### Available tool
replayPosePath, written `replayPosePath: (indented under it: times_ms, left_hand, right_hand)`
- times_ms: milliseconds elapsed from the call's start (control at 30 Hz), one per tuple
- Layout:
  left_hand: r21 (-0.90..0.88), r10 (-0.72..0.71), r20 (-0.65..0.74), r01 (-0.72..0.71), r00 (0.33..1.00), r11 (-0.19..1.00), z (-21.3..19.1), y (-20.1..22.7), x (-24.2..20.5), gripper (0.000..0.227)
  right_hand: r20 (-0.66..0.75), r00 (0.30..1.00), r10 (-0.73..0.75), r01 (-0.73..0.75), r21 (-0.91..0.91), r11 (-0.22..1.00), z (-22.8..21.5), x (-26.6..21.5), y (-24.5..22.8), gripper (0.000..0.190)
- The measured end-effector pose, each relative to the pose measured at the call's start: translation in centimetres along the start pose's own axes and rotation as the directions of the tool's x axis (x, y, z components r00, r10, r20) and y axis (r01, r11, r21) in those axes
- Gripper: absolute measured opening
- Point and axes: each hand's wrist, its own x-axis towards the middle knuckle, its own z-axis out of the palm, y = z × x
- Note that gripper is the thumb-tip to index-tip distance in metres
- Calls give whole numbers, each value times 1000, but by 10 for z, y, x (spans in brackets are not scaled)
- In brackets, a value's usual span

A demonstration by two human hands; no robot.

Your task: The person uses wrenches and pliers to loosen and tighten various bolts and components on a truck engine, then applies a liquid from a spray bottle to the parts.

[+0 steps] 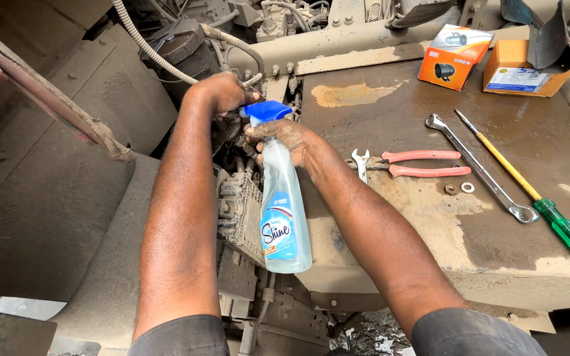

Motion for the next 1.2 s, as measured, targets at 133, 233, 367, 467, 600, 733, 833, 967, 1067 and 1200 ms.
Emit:
replayPosePath:
  times_ms: [133,233,367,467,600,733,833,967,1067,1200]
  left_hand:
    - [-6,60,-49,-60,997,998,5,-4,8,43]
    - [-18,50,-59,-51,997,999,5,-6,8,42]
    - [-22,-19,-46,18,999,1000,4,0,4,47]
    - [27,-15,-46,16,999,999,5,1,6,53]
    - [28,-31,4,31,1000,999,3,-1,8,53]
    - [-35,-37,12,38,999,999,4,-5,9,52]
    - [27,-11,-50,12,999,1000,7,-1,10,57]
    - [9,-63,-69,64,996,998,7,1,3,64]
    - [23,-96,-27,96,995,995,9,4,4,64]
    - [-69,-130,51,133,990,989,7,1,12,62]
  right_hand:
    - [-129,991,20,-27,-57,998,2,9,1,18]
    - [-158,987,1,-17,-103,995,8,1,-2,16]
    - [-208,978,-13,-16,-138,990,18,-6,-11,11]
    - [-242,970,-17,-30,-189,982,22,-2,-13,12]
    - [-205,979,-20,-19,-188,982,24,-2,-14,13]
    - [-185,983,6,-40,-181,983,22,-2,-16,10]
    - [-207,978,-41,-6,-221,975,19,1,-15,14]
    - [-230,971,-60,8,-220,976,25,-5,-15,14]
    - [-211,977,-42,2,-188,982,31,-13,-18,14]
    - [-231,972,-44,-13,-238,971,33,-10,-19,14]
